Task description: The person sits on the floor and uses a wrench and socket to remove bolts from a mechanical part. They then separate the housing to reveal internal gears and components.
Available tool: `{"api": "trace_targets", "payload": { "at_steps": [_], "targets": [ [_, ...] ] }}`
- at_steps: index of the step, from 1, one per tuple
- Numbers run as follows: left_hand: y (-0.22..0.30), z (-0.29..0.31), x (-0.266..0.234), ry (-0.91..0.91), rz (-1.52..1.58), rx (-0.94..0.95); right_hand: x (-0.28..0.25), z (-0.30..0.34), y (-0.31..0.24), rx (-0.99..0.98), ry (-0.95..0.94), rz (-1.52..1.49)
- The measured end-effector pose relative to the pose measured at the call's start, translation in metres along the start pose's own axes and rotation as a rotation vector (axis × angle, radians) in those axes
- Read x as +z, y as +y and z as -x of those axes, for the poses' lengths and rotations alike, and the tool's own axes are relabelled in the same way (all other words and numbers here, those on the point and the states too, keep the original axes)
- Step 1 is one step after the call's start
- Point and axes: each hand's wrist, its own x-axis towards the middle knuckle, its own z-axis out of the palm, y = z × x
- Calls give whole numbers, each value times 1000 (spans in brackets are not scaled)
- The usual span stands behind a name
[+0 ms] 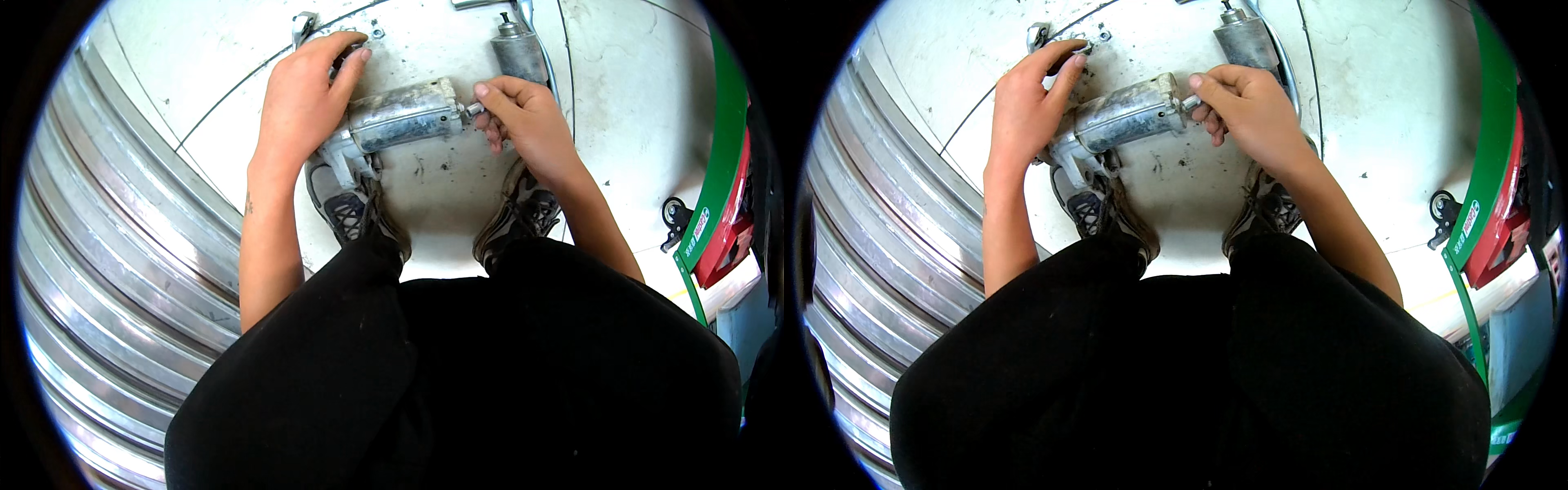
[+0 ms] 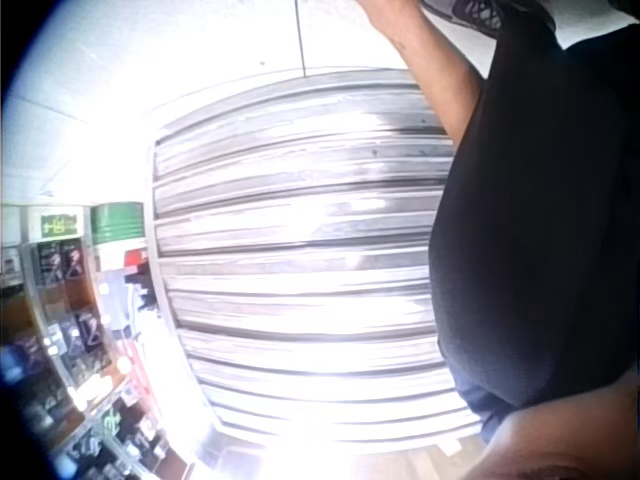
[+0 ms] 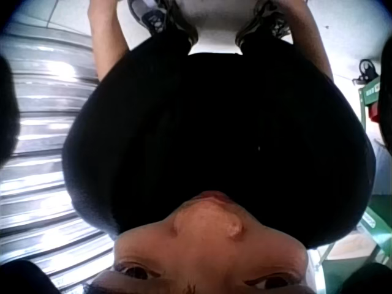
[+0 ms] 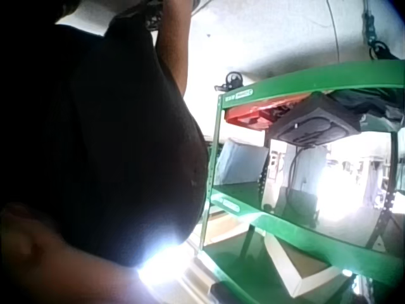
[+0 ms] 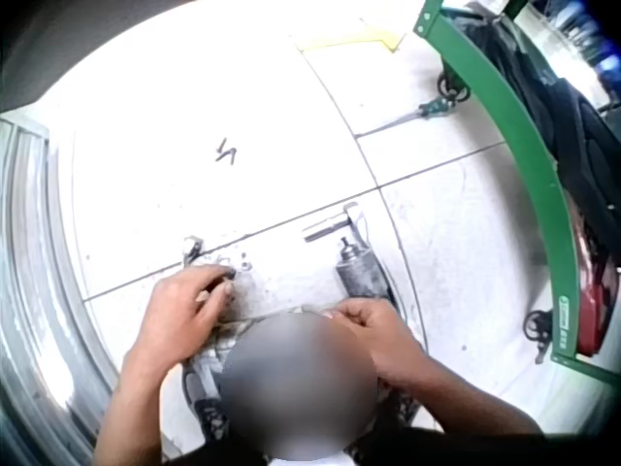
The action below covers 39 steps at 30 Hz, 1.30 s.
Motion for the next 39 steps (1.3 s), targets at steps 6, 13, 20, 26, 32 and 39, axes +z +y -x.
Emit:
{"api": "trace_targets", "payload": {
  "at_steps": [6,13,20,26,32,39],
  "targets": [
    [20,5,-8,-317,111,-66,6,1,-8,-68,49,41],
    [41,23,6,-275,54,51,6,-2,-24,106,11,27],
    [43,21,9,-281,81,66,3,-1,-14,75,-69,-59],
    [46,20,8,-286,48,66,-6,0,-1,-292,-105,303],
    [45,18,11,-288,70,63,-6,1,2,-260,-25,243],
    [46,20,9,-305,39,77,-9,-4,-3,-21,-141,187]
  ]
}}
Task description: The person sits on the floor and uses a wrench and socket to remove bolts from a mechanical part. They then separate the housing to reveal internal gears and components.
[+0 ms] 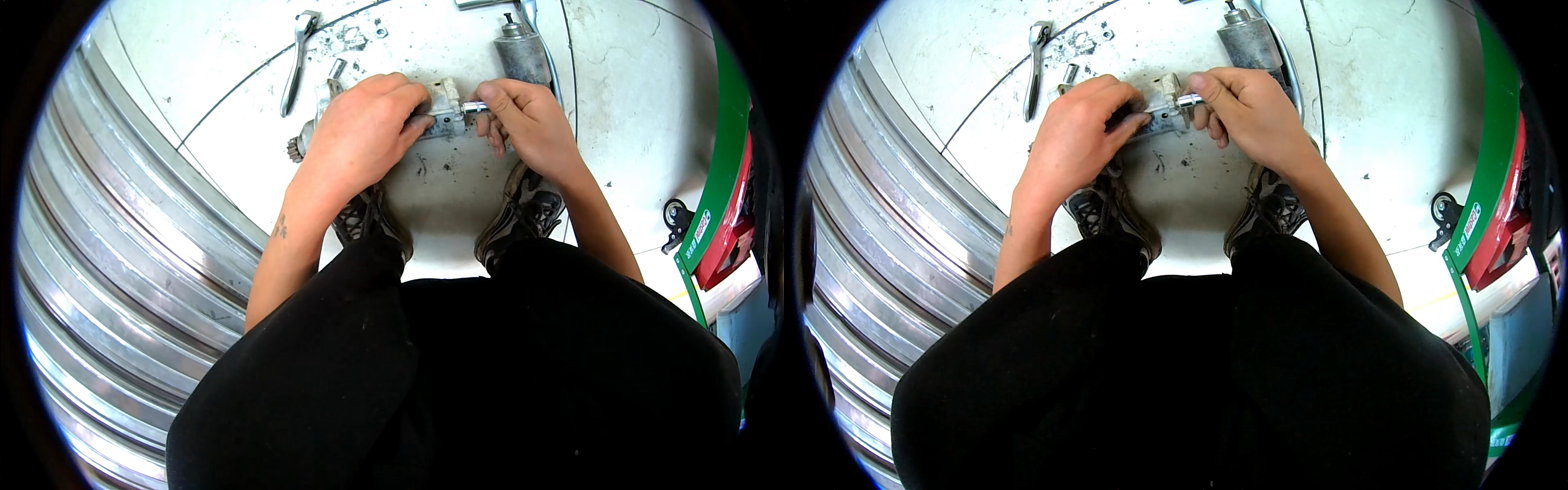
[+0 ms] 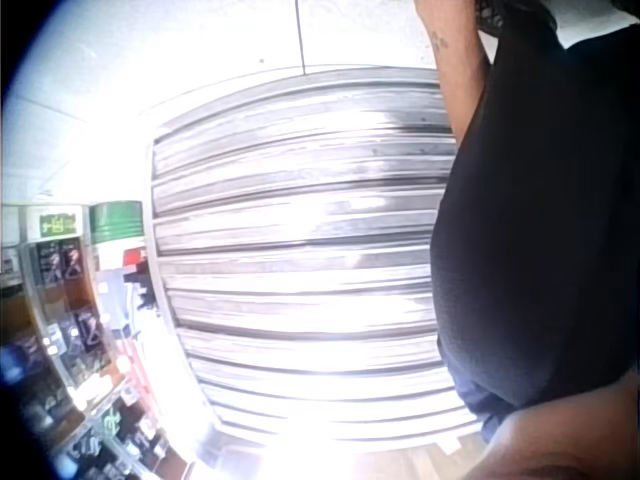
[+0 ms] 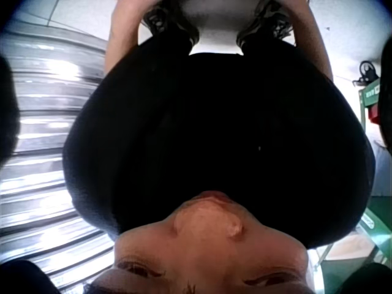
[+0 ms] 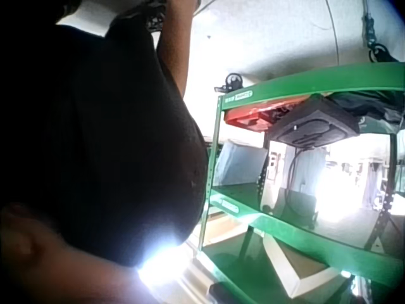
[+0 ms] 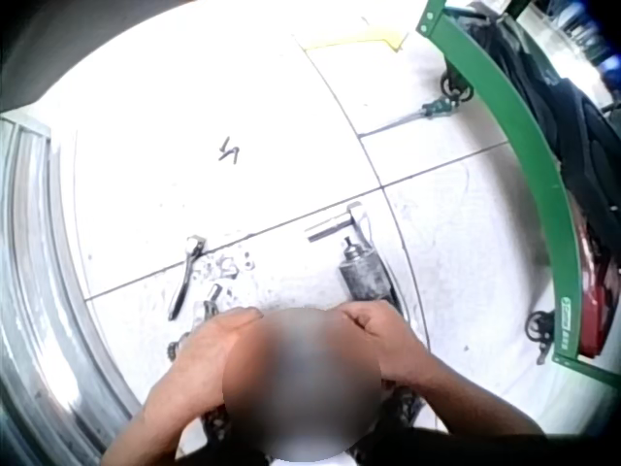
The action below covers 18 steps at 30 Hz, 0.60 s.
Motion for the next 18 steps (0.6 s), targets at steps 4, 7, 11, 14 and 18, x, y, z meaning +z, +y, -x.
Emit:
{"api": "trace_targets", "payload": {
  "at_steps": [4,7,11,14,18],
  "targets": [
    [-6,3,-5,-24,32,-21,2,2,1,-165,34,41],
    [-15,6,-19,-64,-8,-21,-1,4,2,-263,67,143],
    [-15,11,-28,-110,-43,-96,-5,0,14,-526,120,324],
    [-4,16,-38,-139,-101,-136,-5,3,4,-580,91,359],
    [-11,12,-26,-122,-69,-106,0,1,11,-524,153,255]
  ]
}}
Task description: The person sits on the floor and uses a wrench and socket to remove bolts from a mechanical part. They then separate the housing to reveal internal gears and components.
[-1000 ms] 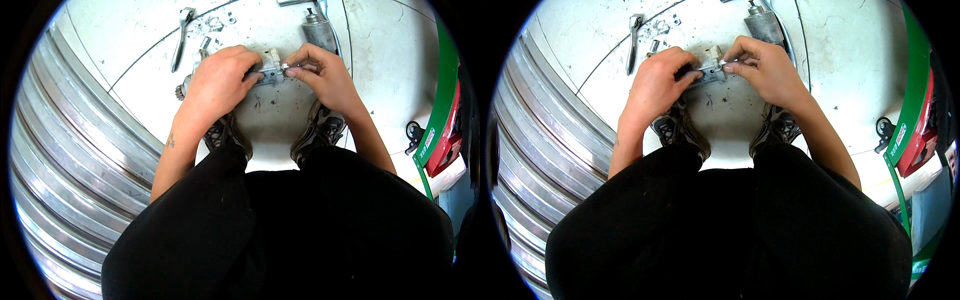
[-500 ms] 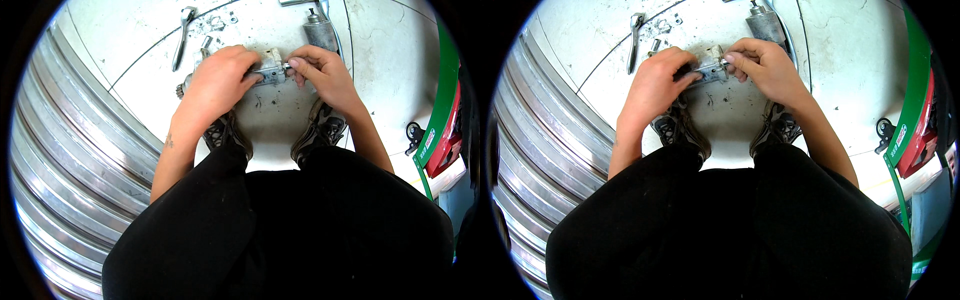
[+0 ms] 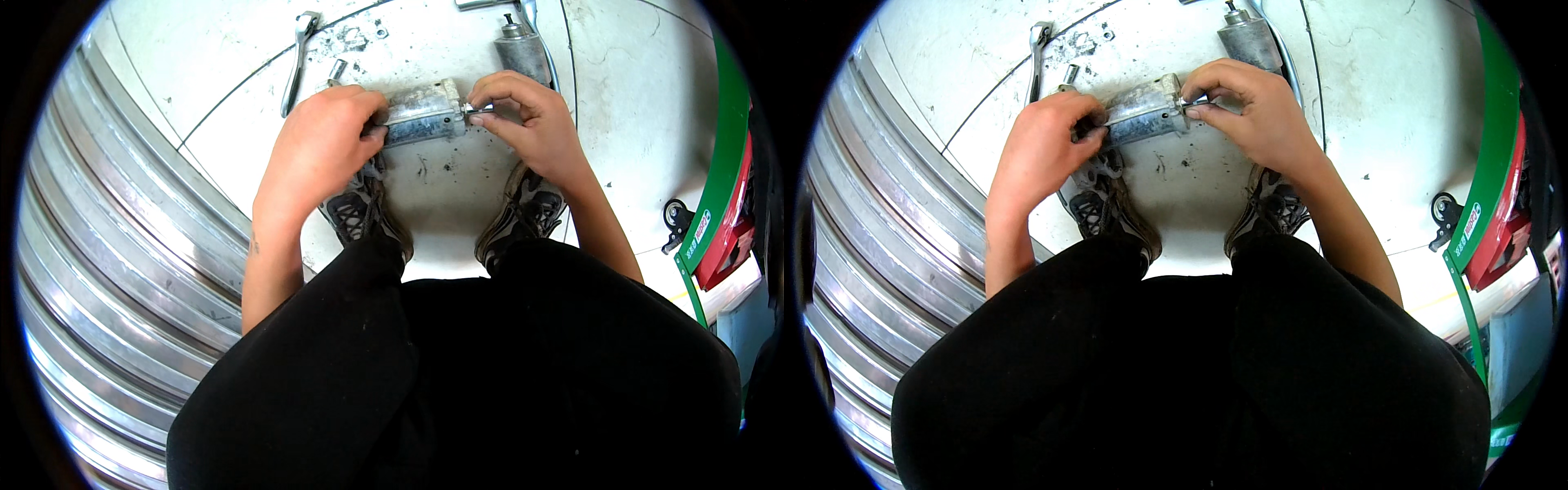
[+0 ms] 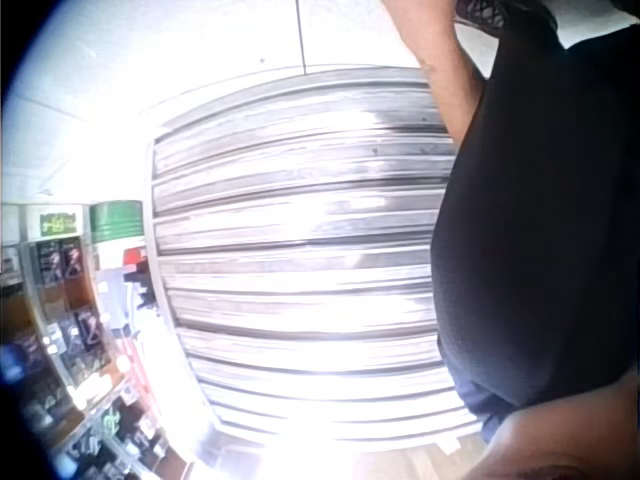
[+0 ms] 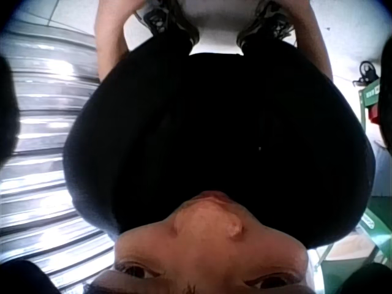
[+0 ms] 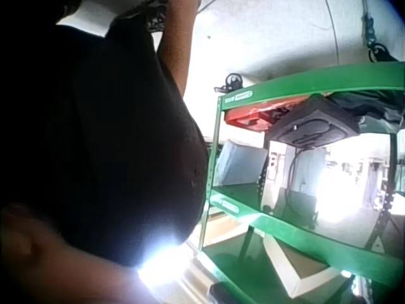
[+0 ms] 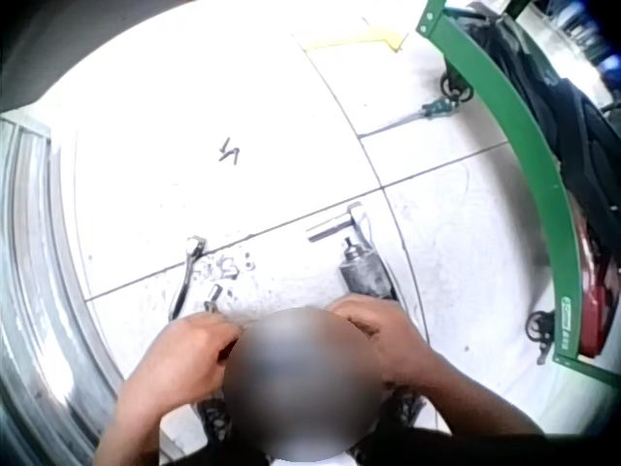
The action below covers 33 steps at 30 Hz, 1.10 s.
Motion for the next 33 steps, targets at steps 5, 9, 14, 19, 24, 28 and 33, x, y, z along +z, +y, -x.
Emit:
{"api": "trace_targets", "payload": {
  "at_steps": [5,9,14,19,24,28,33],
  "targets": [
    [-4,0,-3,2,80,-7,2,-1,-14,266,-55,-63],
    [-9,0,-2,-20,81,-14,1,-10,-18,468,-157,-144],
    [-13,-3,-3,-60,107,-35,8,-11,-21,344,-63,76],
    [-12,-6,5,-20,115,-55,1,-7,-11,339,-40,51],
    [-15,1,-1,22,113,-51,-6,-4,-7,524,-9,-135],
    [-20,15,-4,60,115,-14,4,-9,-6,635,-110,-49],
    [-6,19,-3,100,-10,-40,17,-13,-20,557,-135,13]
  ]
}}
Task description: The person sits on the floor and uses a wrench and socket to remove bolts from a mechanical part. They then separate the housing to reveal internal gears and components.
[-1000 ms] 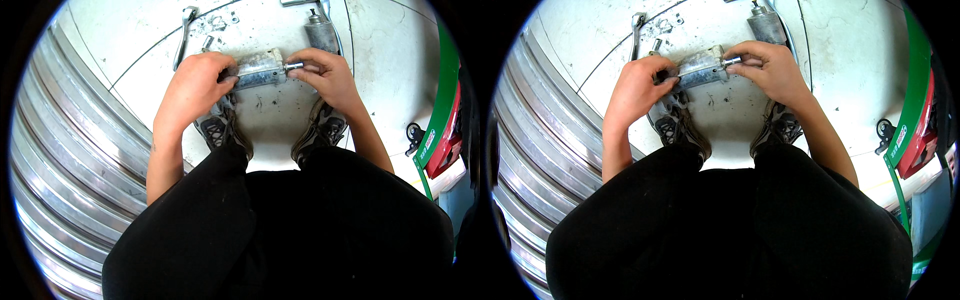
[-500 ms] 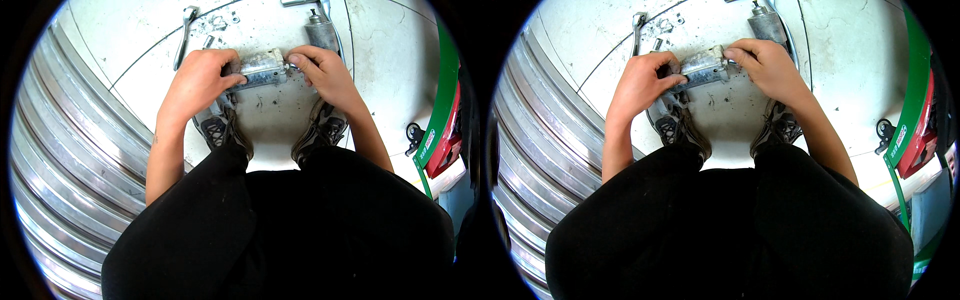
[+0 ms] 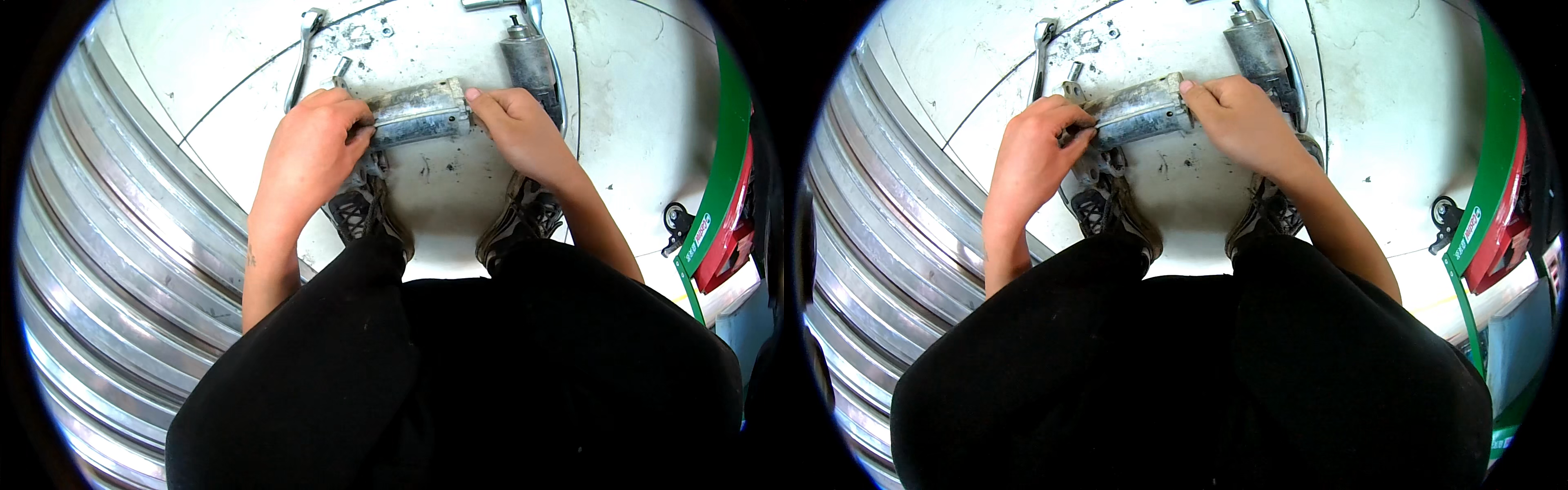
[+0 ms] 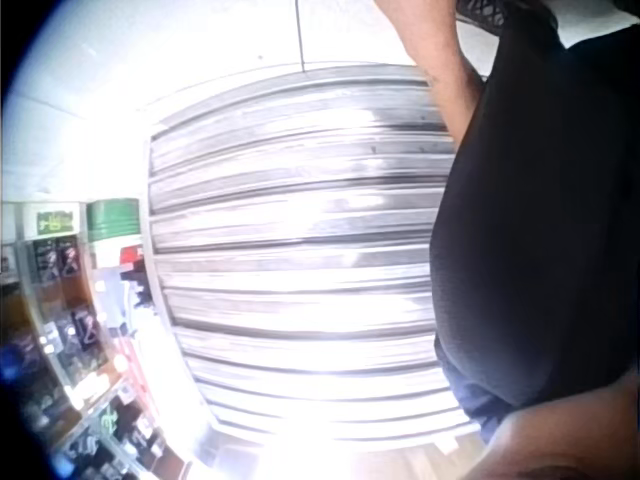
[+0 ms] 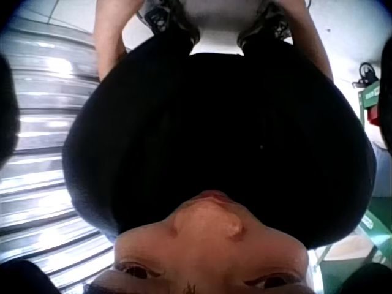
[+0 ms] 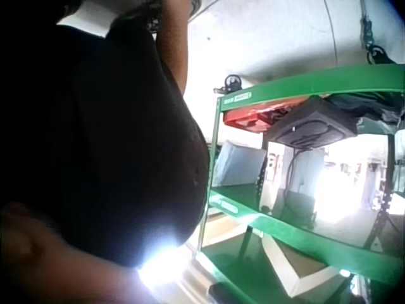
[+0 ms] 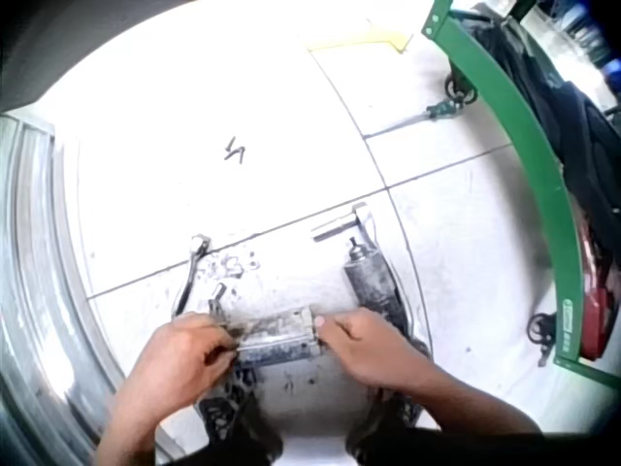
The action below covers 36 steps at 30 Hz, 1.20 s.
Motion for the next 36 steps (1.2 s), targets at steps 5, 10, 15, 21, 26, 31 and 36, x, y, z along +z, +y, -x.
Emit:
{"api": "trace_targets", "payload": {
  "at_steps": [5,10,15,21,26,31,36],
  "targets": [
    [-4,-5,1,-58,172,-124,0,2,4,-81,12,23],
    [-1,-5,1,-33,134,-138,-7,9,8,-139,-14,-8],
    [-5,0,3,-7,81,-37,-4,3,10,-98,55,-39],
    [0,-5,7,-40,179,-126,-4,4,2,-137,7,106],
    [5,-1,8,-31,136,-169,-3,12,-2,-93,-1,4],
    [4,-8,7,-48,124,-89,-4,5,15,-87,30,61],
    [5,-4,8,-53,83,-106,-2,7,10,-225,48,119]
  ]
}}
